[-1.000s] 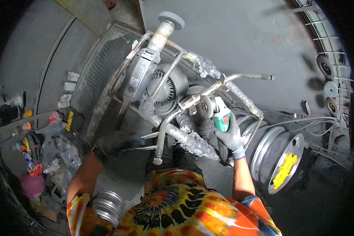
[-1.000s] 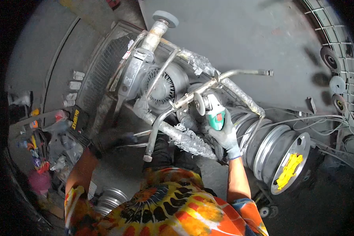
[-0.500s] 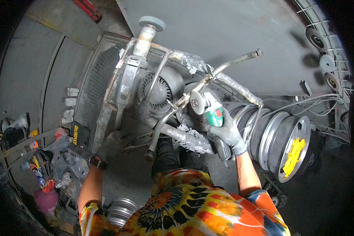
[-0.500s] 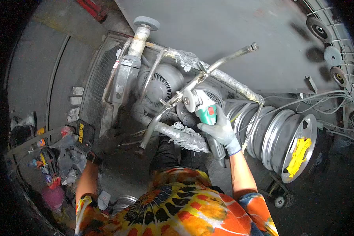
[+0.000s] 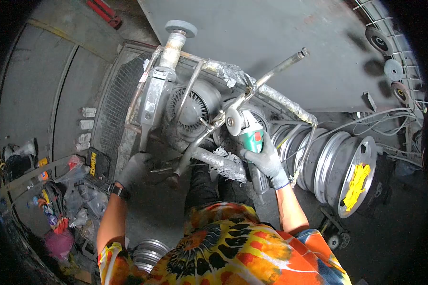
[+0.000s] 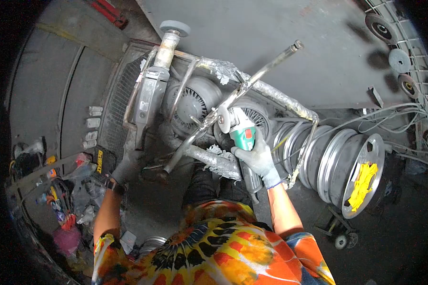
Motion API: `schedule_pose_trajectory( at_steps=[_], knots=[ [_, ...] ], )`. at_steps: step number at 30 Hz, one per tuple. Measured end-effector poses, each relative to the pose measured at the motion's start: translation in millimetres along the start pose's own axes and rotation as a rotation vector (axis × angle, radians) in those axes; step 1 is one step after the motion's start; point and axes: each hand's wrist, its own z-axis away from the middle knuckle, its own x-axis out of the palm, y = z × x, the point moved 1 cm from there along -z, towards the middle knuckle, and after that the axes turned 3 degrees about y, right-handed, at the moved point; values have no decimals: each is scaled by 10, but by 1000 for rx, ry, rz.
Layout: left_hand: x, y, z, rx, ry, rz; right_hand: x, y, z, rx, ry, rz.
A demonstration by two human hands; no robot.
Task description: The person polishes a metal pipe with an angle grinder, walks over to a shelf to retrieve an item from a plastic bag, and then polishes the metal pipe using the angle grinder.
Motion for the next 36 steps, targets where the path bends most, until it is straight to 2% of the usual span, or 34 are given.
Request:
schedule_pose_trajectory(
  at_steps=[3, 5, 8, 13, 16, 18, 20, 22, 24, 25, 27, 33, 34, 36],
  knots=[
    [-101, 113, -25, -6, -75, -83, 116, 17, 63, -4, -13, -120],
    [57, -272, -53, 39, -50, -97, 154, 1, 112, -13, -19, -212],
    [22, -286, -88, 75, -34, -106, 157, -75, 163, 48, -79, -279],
    [12, -289, -98, 75, -49, -117, 173, -57, 163, 71, -39, -293],
    [68, -416, -155, 59, -121, -237, 219, 40, 135, 57, 21, -299],
    [64, -449, -166, 192, -128, -274, 270, 60, 188, 82, -32, -371],
    [-135, -95, -149, 118, -168, -262, 298, -84, 252, 78, -43, -346],
    [-187, 28, -123, 43, -208, -249, 348, -130, 308, 158, -51, -504],
    [-131, -3, -110, -101, -90, -117, 375, -110, 343, 146, -67, -433],
    [-83, -86, -110, -102, -89, -116, 410, -156, 393, 193, -60, -492],
    [-26, -263, -148, 87, -56, -176, 494, -217, 460, 227, -47, -561],
    [42, -365, -161, 142, -102, -232, 549, -137, 467, 258, -85, -616],
    [-25, -190, -157, 143, -101, -232, 508, -107, 430, 239, -88, -591],
    [-182, 138, -111, -53, -107, -90, 420, -67, 334, 215, -73, -514]
  ],
)
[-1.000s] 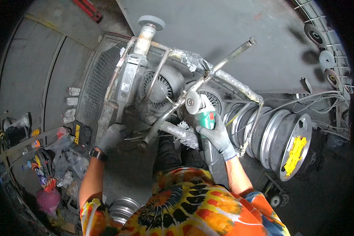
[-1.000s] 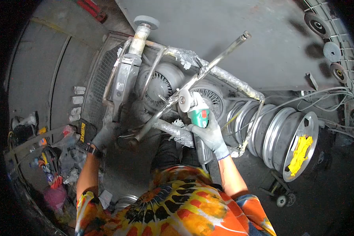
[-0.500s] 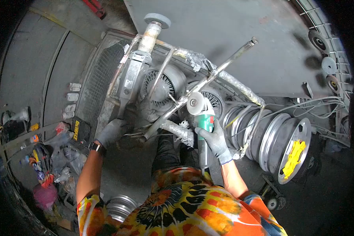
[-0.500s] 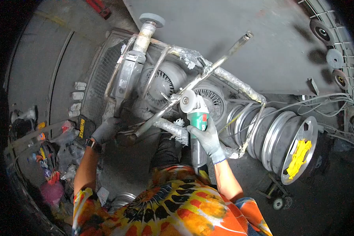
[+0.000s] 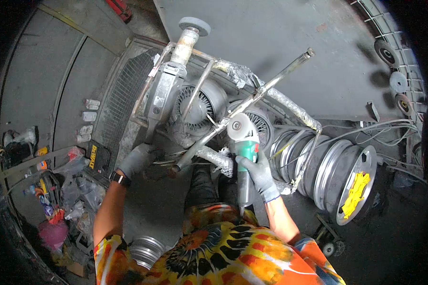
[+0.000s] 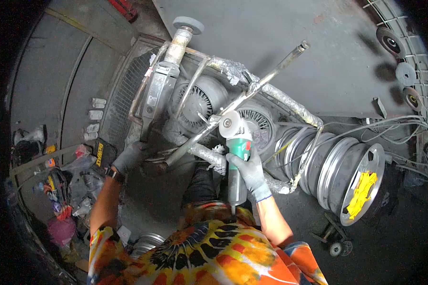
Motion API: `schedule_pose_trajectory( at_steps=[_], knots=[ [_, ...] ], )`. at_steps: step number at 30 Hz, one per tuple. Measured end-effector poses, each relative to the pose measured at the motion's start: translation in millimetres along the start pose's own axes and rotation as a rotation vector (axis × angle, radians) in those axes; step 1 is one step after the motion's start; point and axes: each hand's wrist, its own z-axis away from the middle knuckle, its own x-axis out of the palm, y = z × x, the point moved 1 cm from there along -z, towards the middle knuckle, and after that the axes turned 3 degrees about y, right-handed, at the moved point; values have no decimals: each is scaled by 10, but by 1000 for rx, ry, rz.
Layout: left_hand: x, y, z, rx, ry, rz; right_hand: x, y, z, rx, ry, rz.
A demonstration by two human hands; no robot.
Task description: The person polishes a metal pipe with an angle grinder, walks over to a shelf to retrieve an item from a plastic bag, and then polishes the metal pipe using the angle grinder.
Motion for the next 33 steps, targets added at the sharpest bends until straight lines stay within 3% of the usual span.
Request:
schedule_pose_trajectory(
  at_steps=[3, 6, 10, 12, 16, 18, 21, 25, 27, 31, 33],
  knots=[
    [-57, 147, 40, -55, 3, -12, -162, -134, -142, -146, 4, 157],
    [99, -62, 30, -32, 53, -32, -358, -401, -257, -152, -66, 353],
    [97, 137, 136, -40, 160, 54, -582, -591, -476, -226, -131, 596],
    [38, 290, 204, -214, 172, 60, -637, -673, -570, -272, -160, 619],
    [217, 109, 265, -195, 215, 101, -717, -799, -703, -270, -247, 688],
    [271, 153, 299, -405, 179, 231, -761, -814, -727, -266, -257, 707],
    [256, 293, 350, -434, 165, 247, -767, -876, -694, -246, -290, 736],
    [483, 152, 380, -356, 208, 244, -791, -967, -568, -301, -303, 672],
    [548, 159, 431, -197, 428, 119, -799, -1039, -510, -305, -317, 666],
    [592, 169, 475, -194, 437, 44, -812, -1170, -428, -338, -329, 727],
    [596, 194, 485, -280, 345, 125, -826, -1199, -410, -350, -339, 747]
  ],
)
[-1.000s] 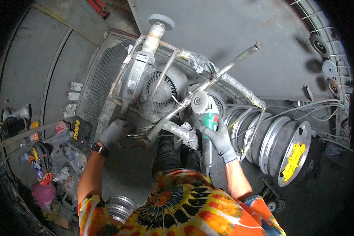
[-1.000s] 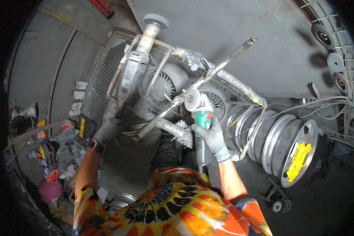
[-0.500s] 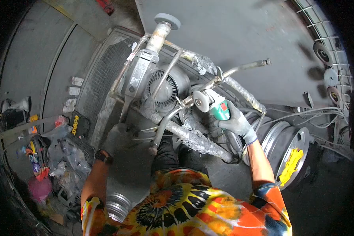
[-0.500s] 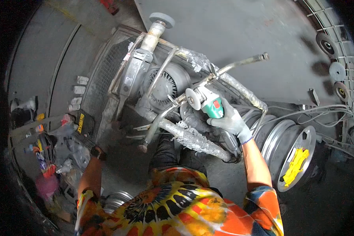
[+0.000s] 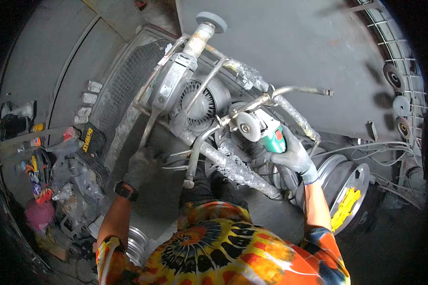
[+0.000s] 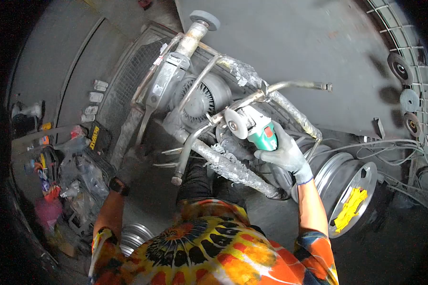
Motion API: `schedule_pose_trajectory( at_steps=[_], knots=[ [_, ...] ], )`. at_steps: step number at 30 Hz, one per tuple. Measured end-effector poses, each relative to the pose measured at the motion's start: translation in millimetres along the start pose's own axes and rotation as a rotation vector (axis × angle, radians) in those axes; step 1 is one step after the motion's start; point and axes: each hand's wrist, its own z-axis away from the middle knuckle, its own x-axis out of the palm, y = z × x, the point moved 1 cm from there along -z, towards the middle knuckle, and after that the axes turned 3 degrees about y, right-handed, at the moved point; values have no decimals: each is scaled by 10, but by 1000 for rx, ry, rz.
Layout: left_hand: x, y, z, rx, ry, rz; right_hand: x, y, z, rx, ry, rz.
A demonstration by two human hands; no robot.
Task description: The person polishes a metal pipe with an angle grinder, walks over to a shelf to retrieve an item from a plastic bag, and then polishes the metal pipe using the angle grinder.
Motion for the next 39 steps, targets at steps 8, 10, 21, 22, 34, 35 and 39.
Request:
schedule_pose_trajectory(
  at_steps=[8, 10, 21, 22, 34, 35, 39],
  knots=[
    [65, 126, 40, 53, 92, 44, 60, 58, 50, -17, -16, -15],
    [41, 168, 22, 166, 150, -16, 85, -21, 72, -12, -22, 6],
    [-115, 365, -41, 107, 76, 55, 326, -242, 213, 100, 55, 70],
    [-134, 385, -40, 104, 77, 57, 327, -173, 204, 74, 60, -3],
    [-150, 395, -45, 113, 80, 10, 295, 209, 36, 49, 79, -132],
    [-161, 402, -40, 96, 56, 7, 320, 233, 22, 54, 83, -164],
    [-114, 366, -36, 86, 72, -16, 363, 281, -68, 31, 119, -45]
  ],
)
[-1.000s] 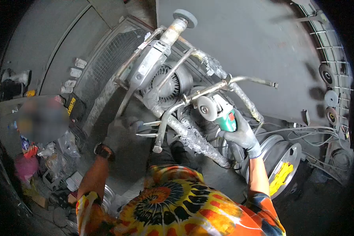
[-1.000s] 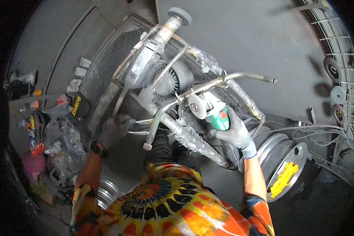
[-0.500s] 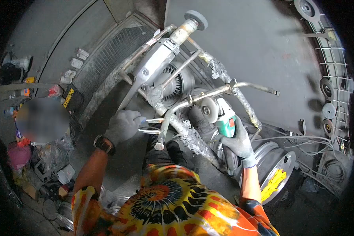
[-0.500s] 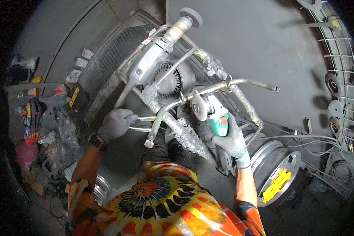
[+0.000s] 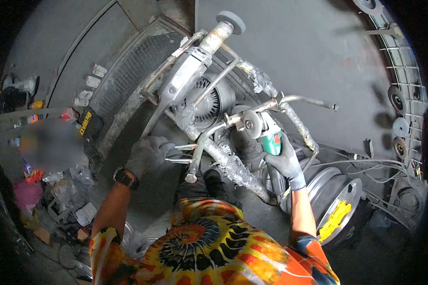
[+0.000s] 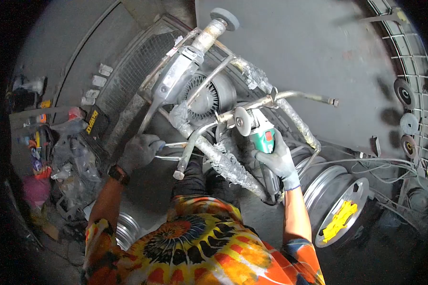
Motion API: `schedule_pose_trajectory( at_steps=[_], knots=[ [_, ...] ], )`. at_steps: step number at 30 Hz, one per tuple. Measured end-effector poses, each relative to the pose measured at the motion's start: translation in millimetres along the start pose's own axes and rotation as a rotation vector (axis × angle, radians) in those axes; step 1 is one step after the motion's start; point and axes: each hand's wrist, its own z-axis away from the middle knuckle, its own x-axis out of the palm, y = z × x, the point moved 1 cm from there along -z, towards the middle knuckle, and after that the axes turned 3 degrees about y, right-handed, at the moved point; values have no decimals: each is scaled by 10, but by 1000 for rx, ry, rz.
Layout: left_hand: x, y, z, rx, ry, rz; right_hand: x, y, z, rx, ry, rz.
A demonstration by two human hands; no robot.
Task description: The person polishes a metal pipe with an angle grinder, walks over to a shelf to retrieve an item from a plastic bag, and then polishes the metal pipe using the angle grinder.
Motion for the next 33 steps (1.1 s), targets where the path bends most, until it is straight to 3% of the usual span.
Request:
schedule_pose_trajectory(
  at_steps=[5, 7, 10, 12, 21, 24, 28, 30, 31, 33],
  knots=[
    [6, -30, 3, 23, 20, 9, -22, -138, 37, 38, 9, 44],
    [58, -80, 6, 24, 21, 12, -32, -122, 148, 46, -7, -90],
    [70, -110, -1, 138, 65, -33, -35, -221, 262, -11, 22, -81],
    [-1, -44, -13, -39, -30, 58, -51, -309, 314, 5, 8, -91],
    [-130, 62, -75, -71, -156, 26, 88, -427, 384, 17, 9, 63],
    [-93, 28, -52, -10, -99, 47, 177, -450, 469, -31, 62, 142],
    [-23, 62, 17, -32, -33, 77, 169, -495, 586, 33, 59, 71],
    [-3, 104, 91, 33, 79, 91, 196, -411, 615, -11, 124, -128],
    [26, 124, 130, 31, 76, 93, 206, -462, 640, 42, 126, -285],
    [81, 171, 195, 27, 110, 30, 163, -484, 678, 129, 121, -271]
  ],
)
